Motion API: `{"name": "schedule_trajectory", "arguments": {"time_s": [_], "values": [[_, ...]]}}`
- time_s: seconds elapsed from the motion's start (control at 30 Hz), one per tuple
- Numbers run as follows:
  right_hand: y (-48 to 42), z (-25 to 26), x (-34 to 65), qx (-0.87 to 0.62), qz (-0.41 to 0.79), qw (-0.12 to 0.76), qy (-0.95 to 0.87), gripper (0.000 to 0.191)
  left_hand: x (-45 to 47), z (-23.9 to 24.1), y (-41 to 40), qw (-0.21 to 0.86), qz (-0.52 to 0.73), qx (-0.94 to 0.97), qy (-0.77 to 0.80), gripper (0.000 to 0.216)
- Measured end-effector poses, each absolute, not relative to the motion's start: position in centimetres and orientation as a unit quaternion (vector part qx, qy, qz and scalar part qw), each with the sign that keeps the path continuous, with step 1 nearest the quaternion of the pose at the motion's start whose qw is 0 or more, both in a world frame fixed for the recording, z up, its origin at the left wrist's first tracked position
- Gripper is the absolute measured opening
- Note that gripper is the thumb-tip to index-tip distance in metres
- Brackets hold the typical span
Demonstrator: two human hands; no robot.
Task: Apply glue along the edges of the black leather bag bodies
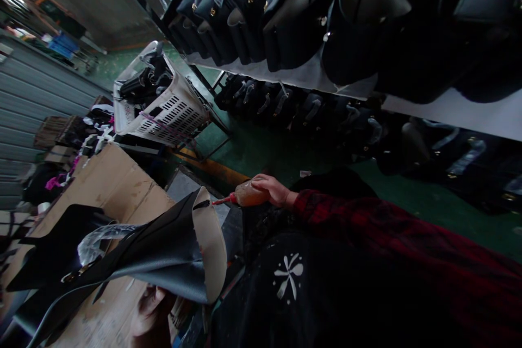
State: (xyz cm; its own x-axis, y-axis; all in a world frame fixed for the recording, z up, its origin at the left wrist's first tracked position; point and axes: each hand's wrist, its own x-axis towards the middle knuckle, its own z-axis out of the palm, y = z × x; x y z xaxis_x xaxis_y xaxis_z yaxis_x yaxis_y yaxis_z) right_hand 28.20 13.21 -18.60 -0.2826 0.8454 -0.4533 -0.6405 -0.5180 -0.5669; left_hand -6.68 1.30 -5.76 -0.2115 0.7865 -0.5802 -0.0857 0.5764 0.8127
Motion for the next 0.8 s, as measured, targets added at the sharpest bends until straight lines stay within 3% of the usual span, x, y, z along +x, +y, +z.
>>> {"name": "schedule_trajectory", "arguments": {"time_s": [0.27,0.47,0.67,0.8], "values": [[12.4,-19.1,28.5,-0.357,0.813,0.43,-0.164,0.03,-6.8,-5.9,1.4,0.581,0.353,0.271,0.681,0.042],[13.7,-19.5,27.4,-0.362,0.798,0.462,-0.137,0.031,-7.2,-6.1,1.3,0.589,0.367,0.239,0.679,0.043],[14.0,-19.1,26.7,-0.34,0.806,0.471,-0.111,0.035,-7.2,-6.2,1.7,0.584,0.393,0.21,0.678,0.063],[14.0,-19.5,26.3,-0.353,0.802,0.472,-0.098,0.036,-5.9,-5.5,1.8,0.566,0.392,0.207,0.695,0.063]]}}
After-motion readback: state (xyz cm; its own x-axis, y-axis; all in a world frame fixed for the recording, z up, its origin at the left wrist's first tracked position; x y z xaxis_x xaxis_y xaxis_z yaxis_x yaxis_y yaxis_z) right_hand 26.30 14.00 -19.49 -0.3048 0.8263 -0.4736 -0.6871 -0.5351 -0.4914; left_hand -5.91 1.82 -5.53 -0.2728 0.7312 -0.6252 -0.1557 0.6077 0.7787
